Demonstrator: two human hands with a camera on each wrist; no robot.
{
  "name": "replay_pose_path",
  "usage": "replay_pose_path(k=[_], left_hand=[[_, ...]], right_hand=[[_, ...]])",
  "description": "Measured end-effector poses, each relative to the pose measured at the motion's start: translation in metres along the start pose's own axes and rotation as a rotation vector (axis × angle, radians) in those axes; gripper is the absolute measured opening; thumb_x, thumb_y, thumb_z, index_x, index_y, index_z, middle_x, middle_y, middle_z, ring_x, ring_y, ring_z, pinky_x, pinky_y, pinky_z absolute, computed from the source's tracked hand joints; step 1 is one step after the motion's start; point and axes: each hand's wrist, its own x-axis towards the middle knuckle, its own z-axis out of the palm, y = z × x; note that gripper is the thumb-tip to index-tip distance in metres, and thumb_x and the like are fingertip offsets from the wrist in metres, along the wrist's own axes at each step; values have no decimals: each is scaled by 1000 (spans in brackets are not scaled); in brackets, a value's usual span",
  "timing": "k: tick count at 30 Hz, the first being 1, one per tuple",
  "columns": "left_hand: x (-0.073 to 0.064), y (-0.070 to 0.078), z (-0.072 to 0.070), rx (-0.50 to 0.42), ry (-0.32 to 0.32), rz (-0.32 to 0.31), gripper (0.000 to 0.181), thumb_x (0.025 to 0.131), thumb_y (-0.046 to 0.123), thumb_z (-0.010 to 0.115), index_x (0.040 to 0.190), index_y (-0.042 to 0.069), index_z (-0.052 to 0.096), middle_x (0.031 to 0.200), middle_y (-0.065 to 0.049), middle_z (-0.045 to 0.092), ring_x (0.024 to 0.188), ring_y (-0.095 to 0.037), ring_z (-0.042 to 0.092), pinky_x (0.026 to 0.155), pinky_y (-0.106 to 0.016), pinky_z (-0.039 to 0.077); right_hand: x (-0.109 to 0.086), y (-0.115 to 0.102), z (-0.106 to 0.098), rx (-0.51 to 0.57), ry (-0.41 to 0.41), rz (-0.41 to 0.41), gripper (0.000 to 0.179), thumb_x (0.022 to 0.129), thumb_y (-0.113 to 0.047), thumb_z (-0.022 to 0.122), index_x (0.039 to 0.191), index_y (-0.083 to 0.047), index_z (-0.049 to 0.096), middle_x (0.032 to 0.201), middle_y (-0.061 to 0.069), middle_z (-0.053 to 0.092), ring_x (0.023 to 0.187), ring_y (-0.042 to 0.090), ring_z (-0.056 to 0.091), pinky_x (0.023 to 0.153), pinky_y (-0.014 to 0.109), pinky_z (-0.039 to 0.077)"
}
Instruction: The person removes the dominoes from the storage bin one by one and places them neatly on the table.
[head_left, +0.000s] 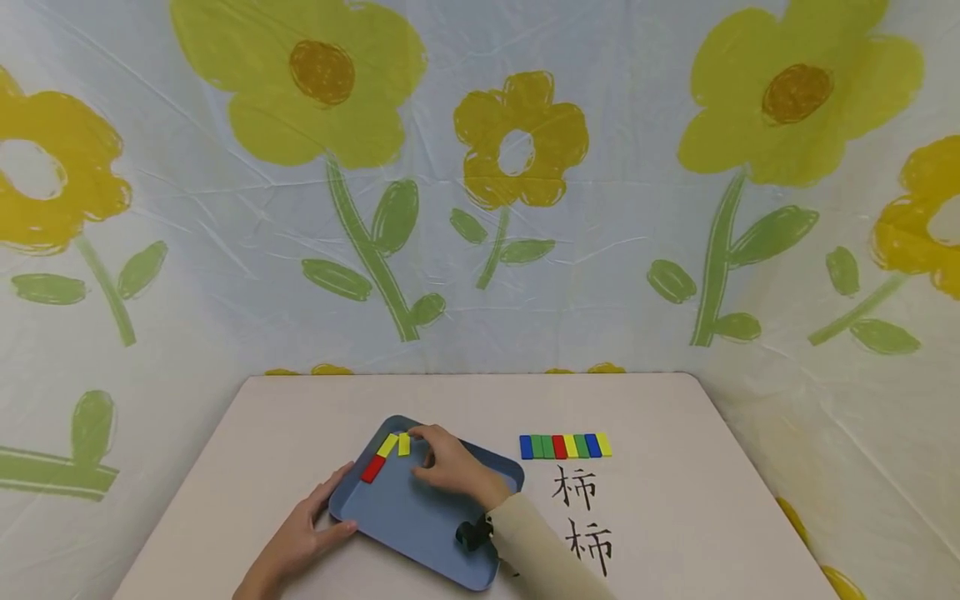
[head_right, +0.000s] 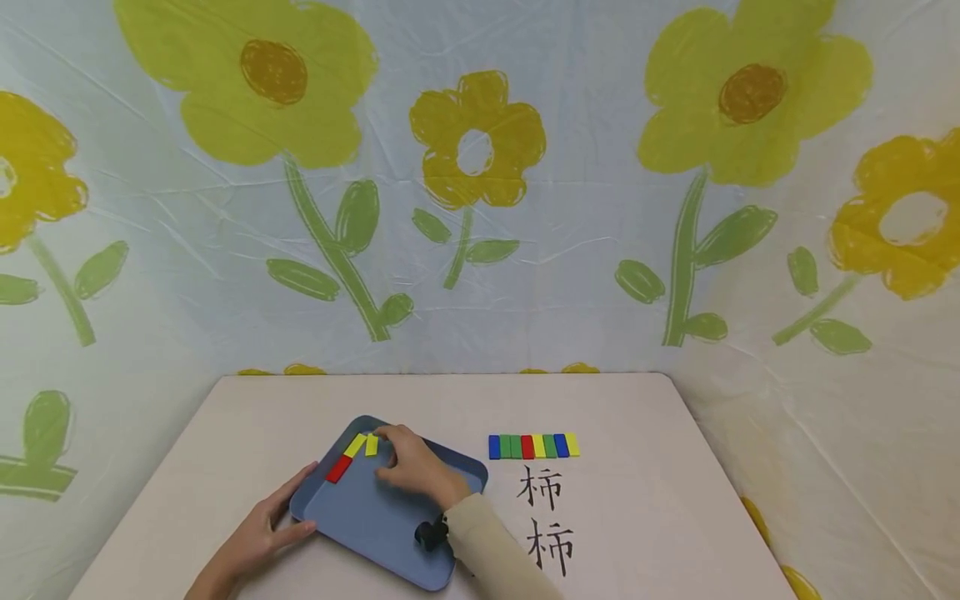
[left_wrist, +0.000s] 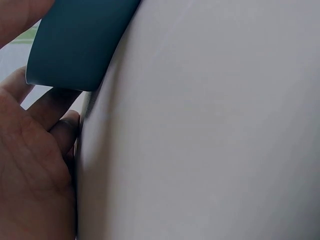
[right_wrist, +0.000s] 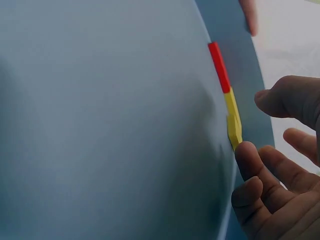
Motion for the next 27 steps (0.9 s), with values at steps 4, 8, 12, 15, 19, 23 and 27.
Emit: replay_pose_path(k=[4,8,12,15,19,23,27], left_hand=[[0,-3,0,10,14,14,81,90,36,79,160,28,38,163,-13,41,152,-34,33,122,-30,30],[1,-1,1,3,-7,-5,83,90,37,78,161,25,37,164,-15,40,151,-43,32,119,-66,29],[1,-1,1,-13,-15,-2,83,90,37,78,161,24,36,164,-17,39,152,-45,31,118,-71,28],[1,-2,1,-4,-6,5,83,90,36,78,161,24,37,164,-17,39,151,-44,31,118,-69,28],[1,-2,1,25,7,13,83,89,35,79,160,24,38,163,-15,41,151,-42,34,118,-65,31],[0,-3,1,6,3,21,83,89,34,79,160,23,39,162,-18,42,150,-44,33,117,-69,30],[0,-2,0,20,8,22,82,89,35,79,160,25,39,162,-16,42,150,-43,34,119,-60,33]], right_hand=[[9,-1,6,-16,-25,10,58,93,-16,75,146,-7,53,136,9,59,78,-1,54,70,14,51],[15,0,9,-51,-36,12,59,92,-18,76,146,-8,54,133,9,61,76,-2,53,69,14,49],[18,3,12,-98,-48,8,58,91,-20,76,145,-10,56,132,7,62,74,-3,52,70,14,48],[19,5,13,-136,-50,-4,58,91,-22,75,145,-11,56,135,6,62,76,-3,53,76,15,49],[18,3,14,-177,-60,-23,58,92,-23,74,146,-10,55,140,6,60,82,-1,53,83,17,50],[14,0,14,-174,-82,-11,57,93,-20,74,146,-9,55,141,8,59,79,-1,52,78,16,49],[11,-2,14,-166,-87,-18,55,93,-17,74,144,-9,57,139,7,60,77,-2,52,75,14,49]])
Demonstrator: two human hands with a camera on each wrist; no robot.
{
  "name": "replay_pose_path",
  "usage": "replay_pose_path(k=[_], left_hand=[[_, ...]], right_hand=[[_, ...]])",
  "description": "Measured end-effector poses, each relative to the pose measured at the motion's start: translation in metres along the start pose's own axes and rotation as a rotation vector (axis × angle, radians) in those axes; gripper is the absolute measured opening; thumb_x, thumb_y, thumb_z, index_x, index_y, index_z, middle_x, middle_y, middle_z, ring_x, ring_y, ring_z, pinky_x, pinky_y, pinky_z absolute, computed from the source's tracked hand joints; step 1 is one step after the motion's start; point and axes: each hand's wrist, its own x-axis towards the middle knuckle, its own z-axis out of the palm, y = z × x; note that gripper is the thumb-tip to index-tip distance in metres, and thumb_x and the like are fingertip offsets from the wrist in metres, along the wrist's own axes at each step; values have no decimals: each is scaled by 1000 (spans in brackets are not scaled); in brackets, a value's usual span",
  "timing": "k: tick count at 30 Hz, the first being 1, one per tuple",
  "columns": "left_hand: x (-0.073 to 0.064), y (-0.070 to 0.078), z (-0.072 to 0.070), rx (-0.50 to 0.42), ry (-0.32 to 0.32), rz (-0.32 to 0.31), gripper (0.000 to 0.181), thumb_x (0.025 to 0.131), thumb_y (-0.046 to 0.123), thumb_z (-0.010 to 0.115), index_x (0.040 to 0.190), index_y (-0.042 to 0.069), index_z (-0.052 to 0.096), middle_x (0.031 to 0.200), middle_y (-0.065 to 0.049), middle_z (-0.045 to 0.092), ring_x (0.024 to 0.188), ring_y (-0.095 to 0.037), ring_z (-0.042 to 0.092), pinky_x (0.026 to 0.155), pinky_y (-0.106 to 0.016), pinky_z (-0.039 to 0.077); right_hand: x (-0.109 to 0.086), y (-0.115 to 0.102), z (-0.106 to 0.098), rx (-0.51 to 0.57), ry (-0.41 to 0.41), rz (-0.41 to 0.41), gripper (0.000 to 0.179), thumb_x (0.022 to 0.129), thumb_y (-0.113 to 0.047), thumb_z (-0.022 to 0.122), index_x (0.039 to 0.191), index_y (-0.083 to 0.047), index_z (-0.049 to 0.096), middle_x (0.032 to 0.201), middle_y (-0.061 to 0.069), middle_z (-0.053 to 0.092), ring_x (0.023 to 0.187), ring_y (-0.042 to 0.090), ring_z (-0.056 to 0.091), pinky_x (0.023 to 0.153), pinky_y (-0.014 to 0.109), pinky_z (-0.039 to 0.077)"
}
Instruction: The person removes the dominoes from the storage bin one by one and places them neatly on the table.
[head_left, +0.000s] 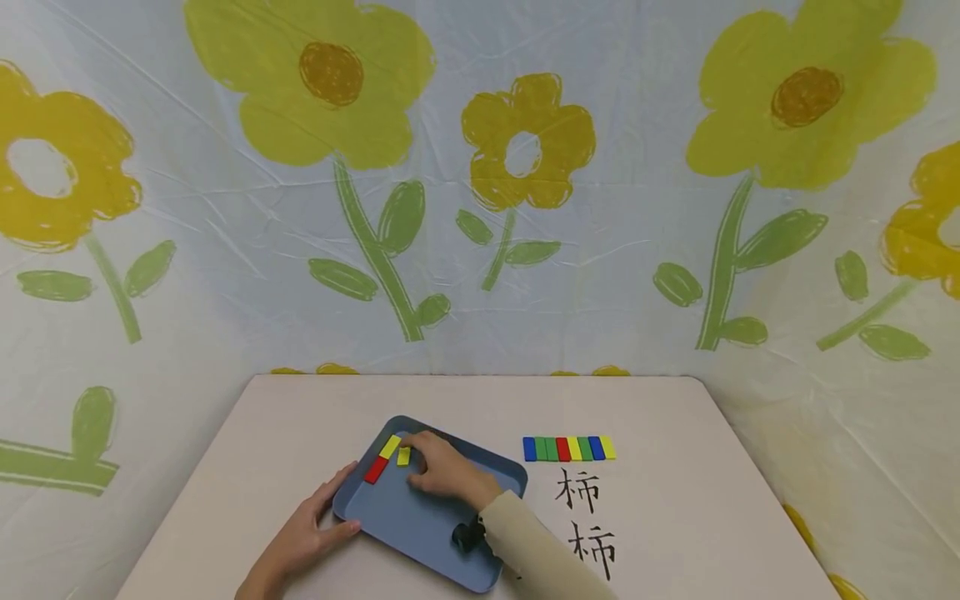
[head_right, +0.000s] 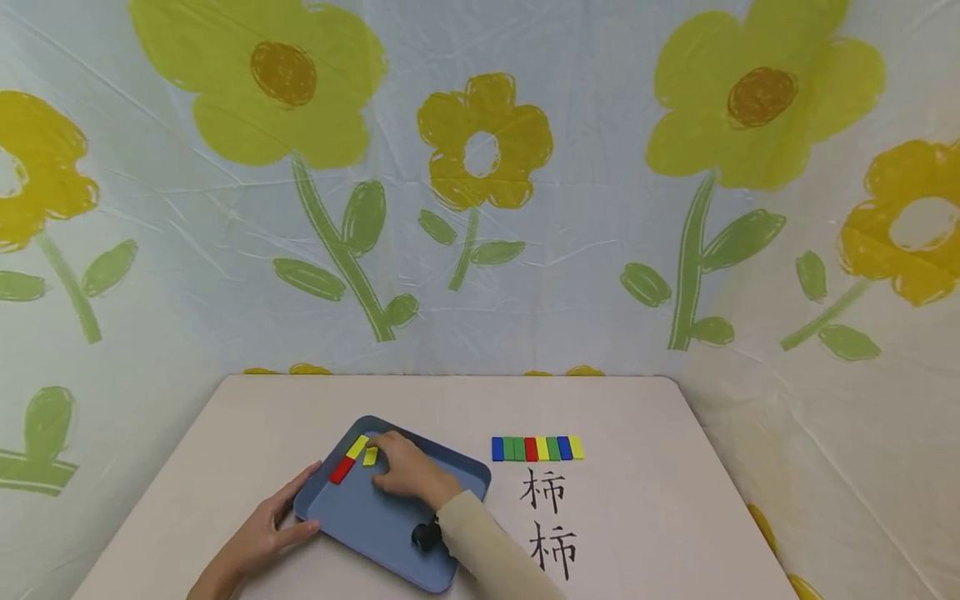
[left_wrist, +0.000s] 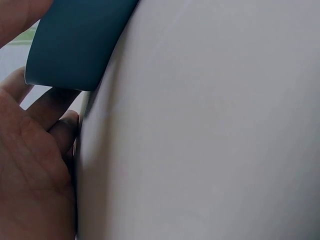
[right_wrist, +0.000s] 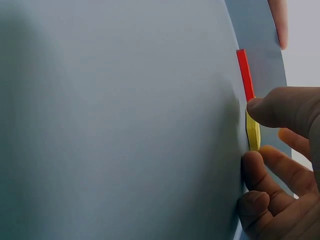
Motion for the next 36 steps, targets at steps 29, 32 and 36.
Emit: replay_pose_path(k=[29,32,36], left_hand=[[1,2,-1,-7,3,-20,82,90,35,79,160,28,38,163,-12,42,151,-21,30,115,-14,26],[0,1,-1,-13,6,-21,81,90,35,79,160,28,39,163,-12,42,144,5,22,114,-10,24],[0,1,0,-42,2,-15,80,90,34,78,160,27,39,163,-13,41,134,22,16,111,-4,19]], right_hand=[[11,-3,11,-41,99,66,51,90,-26,80,135,-6,66,131,10,64,119,19,63,103,30,54],[11,-5,12,-31,101,87,50,90,-23,81,135,-5,66,131,11,64,119,20,63,103,31,55],[11,-4,15,-30,120,91,48,90,-19,81,133,-6,68,128,10,65,115,19,64,101,29,56]])
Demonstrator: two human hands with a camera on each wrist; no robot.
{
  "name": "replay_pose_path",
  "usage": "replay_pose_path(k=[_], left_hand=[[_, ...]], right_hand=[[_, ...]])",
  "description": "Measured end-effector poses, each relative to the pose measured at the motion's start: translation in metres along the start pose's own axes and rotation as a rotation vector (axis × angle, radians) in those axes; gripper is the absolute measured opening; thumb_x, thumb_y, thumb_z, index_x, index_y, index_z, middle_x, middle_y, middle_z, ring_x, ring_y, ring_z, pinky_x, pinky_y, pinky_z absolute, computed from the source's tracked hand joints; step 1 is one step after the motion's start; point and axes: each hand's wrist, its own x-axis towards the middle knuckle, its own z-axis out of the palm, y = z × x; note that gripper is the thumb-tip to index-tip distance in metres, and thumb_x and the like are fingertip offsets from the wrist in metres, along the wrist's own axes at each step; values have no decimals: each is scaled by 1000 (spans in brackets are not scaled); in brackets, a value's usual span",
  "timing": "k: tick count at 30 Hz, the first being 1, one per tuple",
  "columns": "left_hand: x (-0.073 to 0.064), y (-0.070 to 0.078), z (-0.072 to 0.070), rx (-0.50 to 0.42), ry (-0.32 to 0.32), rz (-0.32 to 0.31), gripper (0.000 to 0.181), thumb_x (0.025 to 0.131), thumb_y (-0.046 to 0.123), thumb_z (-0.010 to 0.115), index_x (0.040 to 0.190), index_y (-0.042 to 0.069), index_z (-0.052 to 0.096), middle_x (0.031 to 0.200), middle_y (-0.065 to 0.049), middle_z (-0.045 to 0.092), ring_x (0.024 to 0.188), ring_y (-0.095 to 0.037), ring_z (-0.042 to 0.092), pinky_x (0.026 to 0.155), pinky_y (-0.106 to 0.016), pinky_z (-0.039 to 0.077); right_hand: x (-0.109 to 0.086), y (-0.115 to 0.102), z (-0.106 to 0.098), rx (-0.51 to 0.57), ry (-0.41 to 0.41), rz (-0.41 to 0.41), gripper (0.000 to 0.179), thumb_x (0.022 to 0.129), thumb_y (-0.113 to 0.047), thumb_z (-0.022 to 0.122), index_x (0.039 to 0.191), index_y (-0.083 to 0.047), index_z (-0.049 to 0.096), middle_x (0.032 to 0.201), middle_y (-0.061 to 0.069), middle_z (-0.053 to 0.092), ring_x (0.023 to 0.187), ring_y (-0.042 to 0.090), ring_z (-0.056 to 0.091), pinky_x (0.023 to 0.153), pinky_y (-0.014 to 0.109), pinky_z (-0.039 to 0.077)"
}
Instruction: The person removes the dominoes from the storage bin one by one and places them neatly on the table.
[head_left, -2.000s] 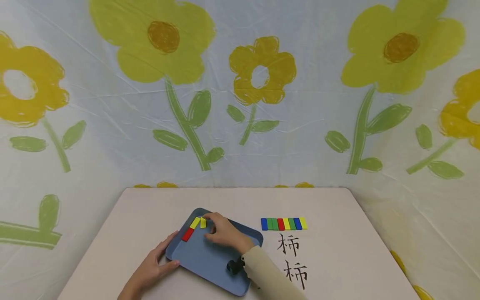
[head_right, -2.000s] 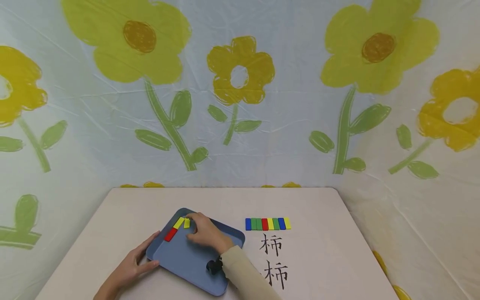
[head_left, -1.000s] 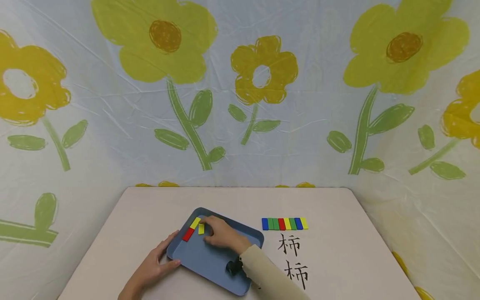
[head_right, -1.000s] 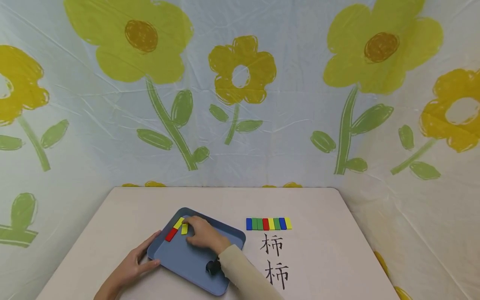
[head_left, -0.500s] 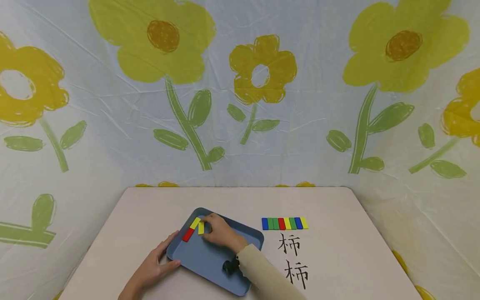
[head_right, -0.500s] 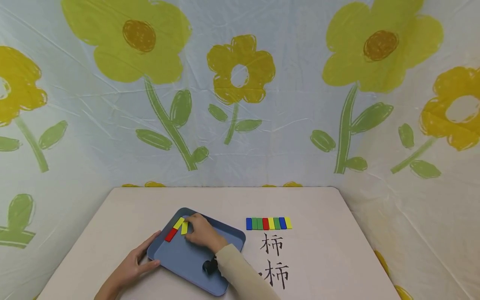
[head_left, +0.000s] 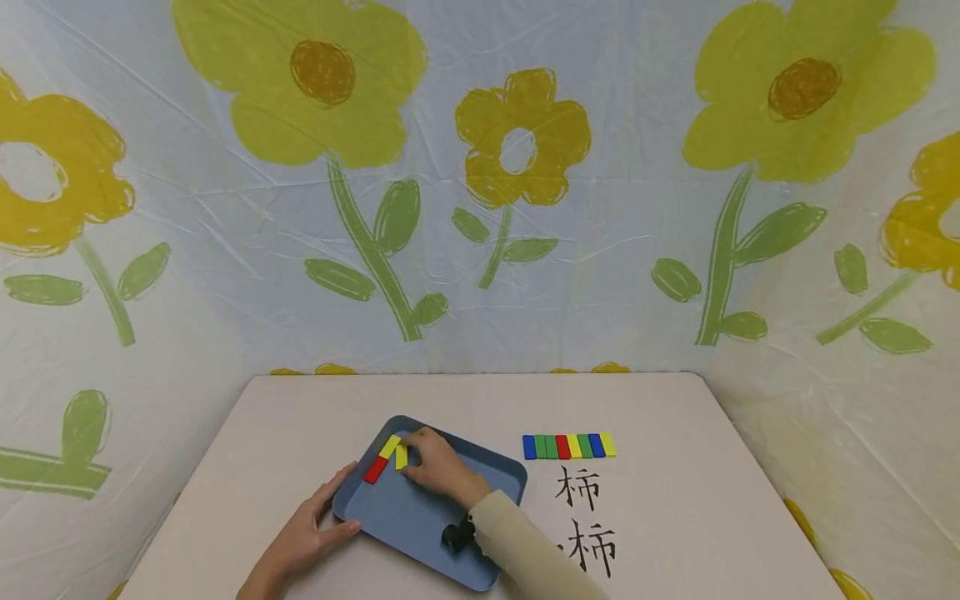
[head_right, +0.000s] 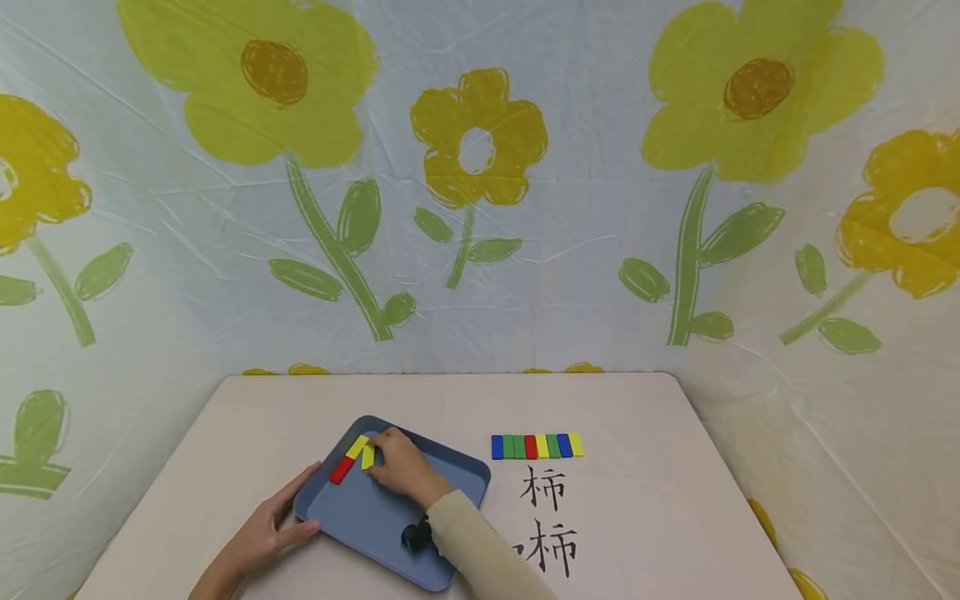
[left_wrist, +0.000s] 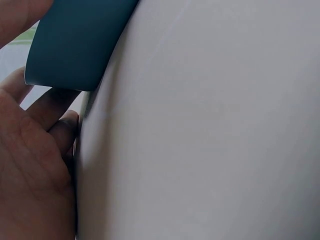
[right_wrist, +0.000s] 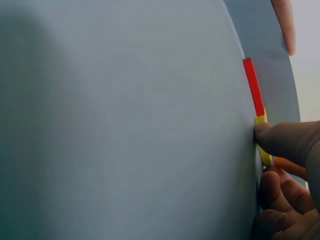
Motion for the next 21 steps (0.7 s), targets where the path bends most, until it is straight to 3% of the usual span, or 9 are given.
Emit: replay_pose_path(k=[2,4,7,8,14,21], left_hand=[[0,1,0,-5,-7,-5,81,91,34,78,160,26,38,163,-15,40,145,10,23,119,-15,24],[0,3,0,-11,-17,-17,81,91,34,77,161,24,38,164,-17,39,154,-13,29,126,-36,27],[0,6,0,-13,-29,-38,82,90,35,77,161,21,37,164,-20,37,152,-48,28,119,-73,24],[0,7,0,-23,-34,-42,82,90,34,76,161,20,37,164,-21,37,152,-50,27,117,-77,23],[0,7,0,-30,-38,-49,82,90,35,77,161,21,37,164,-20,36,152,-48,26,118,-75,23],[1,5,0,-28,-31,-48,83,90,35,77,161,23,37,165,-18,37,153,-47,26,119,-74,23]], right_hand=[[0,1,1,-4,9,-6,46,89,-19,81,132,-6,69,126,10,66,113,18,64,99,28,56],[-1,1,1,-10,20,-18,45,89,-19,81,130,-5,69,125,9,66,112,18,65,98,29,56],[-1,1,1,-22,26,-32,44,89,-19,81,129,-6,70,127,9,66,114,19,65,99,29,56],[-1,1,1,-24,25,-37,43,89,-18,80,129,-6,70,127,9,67,116,19,65,99,29,56],[-2,2,-1,-10,5,-46,44,90,-17,79,131,-6,69,130,8,66,118,19,65,100,28,56],[-9,4,-8,-1,-47,-54,44,94,-16,76,136,-7,66,133,10,60,110,13,62,91,21,54]])
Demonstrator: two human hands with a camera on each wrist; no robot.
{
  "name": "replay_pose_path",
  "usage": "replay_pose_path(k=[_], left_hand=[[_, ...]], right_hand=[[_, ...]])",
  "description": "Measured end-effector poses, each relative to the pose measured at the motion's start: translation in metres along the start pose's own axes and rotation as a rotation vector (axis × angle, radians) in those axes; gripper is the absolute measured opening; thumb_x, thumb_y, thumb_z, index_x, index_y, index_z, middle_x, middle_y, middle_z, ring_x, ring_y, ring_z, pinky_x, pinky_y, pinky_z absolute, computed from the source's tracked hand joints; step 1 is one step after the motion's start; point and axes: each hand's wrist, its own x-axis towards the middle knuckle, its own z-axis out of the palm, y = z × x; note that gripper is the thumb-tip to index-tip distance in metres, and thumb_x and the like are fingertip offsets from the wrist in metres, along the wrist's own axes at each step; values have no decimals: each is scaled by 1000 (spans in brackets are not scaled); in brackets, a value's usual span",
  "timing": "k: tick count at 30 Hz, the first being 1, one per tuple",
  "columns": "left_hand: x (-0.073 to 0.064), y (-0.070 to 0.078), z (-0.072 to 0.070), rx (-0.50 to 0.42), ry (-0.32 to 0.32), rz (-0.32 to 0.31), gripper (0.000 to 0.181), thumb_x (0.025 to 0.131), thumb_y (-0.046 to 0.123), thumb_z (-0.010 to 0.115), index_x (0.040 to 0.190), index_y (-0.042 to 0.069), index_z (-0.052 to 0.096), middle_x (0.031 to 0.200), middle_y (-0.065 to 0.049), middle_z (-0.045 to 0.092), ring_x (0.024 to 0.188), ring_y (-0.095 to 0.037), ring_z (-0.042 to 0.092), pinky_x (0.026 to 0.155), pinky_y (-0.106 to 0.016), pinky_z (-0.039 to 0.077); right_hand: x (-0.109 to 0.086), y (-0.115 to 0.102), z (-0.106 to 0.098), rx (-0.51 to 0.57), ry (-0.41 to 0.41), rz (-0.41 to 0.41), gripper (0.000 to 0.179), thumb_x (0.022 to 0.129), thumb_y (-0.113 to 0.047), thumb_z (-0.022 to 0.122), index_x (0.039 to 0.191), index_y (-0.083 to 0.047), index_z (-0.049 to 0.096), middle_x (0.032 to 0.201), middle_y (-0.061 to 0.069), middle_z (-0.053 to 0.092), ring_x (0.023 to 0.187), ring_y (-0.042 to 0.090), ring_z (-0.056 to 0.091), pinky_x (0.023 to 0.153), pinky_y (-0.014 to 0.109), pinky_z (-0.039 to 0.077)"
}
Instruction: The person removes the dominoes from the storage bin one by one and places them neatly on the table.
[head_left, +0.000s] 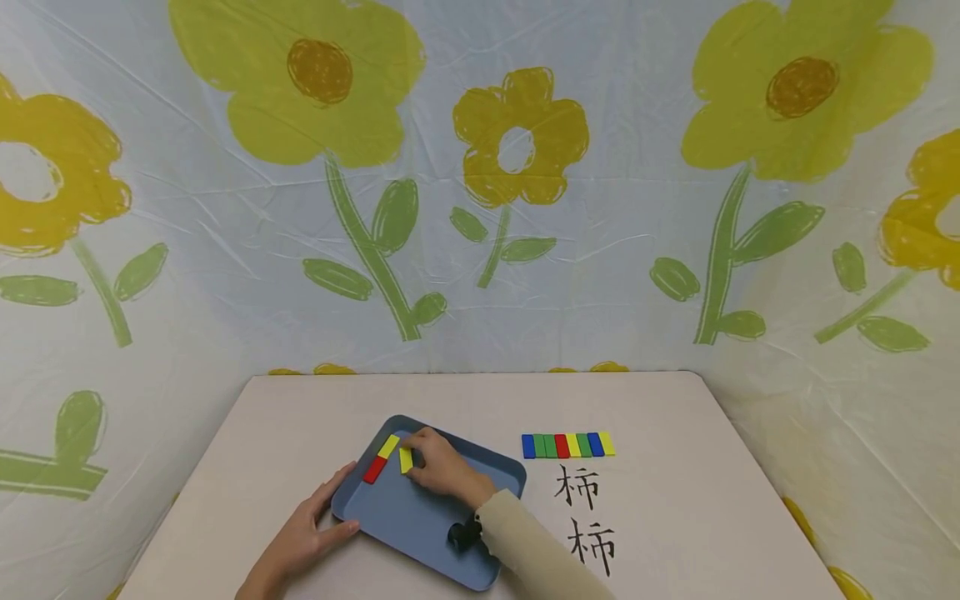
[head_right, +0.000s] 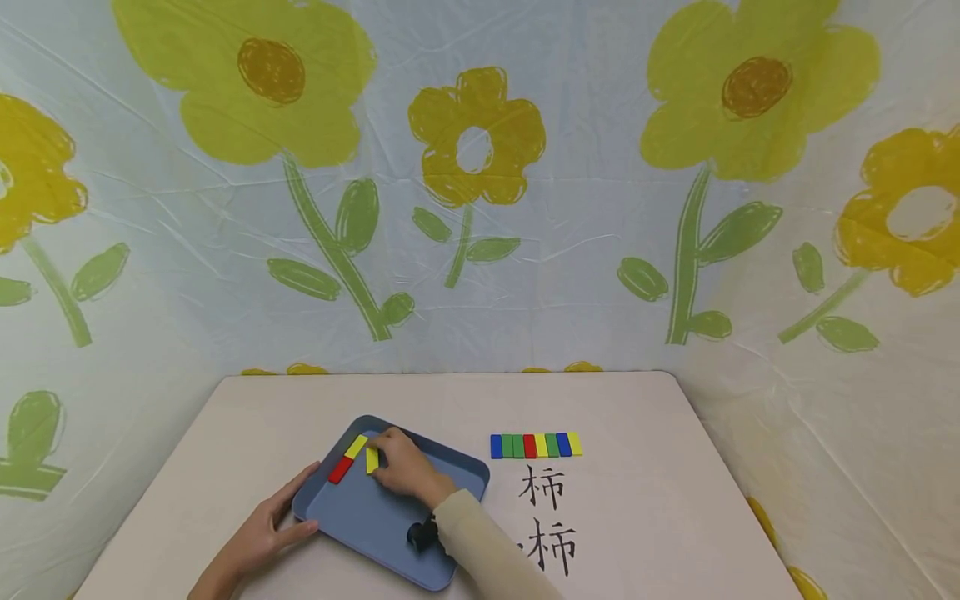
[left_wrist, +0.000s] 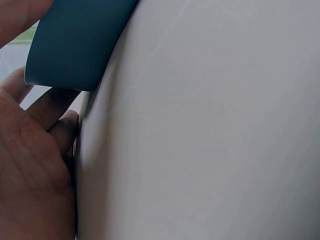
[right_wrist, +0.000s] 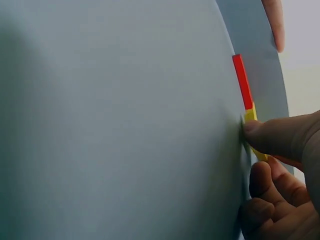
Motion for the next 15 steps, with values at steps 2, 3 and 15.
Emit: replay_pose_path(k=[2,3,15], left_hand=[[0,-1,0,7,1,0,83,90,35,77,161,24,37,165,-18,37,153,-46,26,120,-72,23],[0,-2,1,15,3,0,82,90,36,77,161,25,37,165,-17,37,153,-46,27,120,-71,25],[0,-3,0,39,9,-4,81,90,37,78,160,31,38,165,-10,40,154,-30,29,124,-50,30]], right_hand=[[-4,1,-4,0,-21,1,45,94,-15,75,137,-7,65,135,10,58,104,9,60,88,19,53],[-5,1,-7,-1,-33,2,46,95,-15,75,138,-7,64,135,10,57,100,6,58,85,18,52],[-39,14,-76,82,-77,13,45,94,-18,74,137,-10,64,129,5,53,92,12,54,76,19,50]])
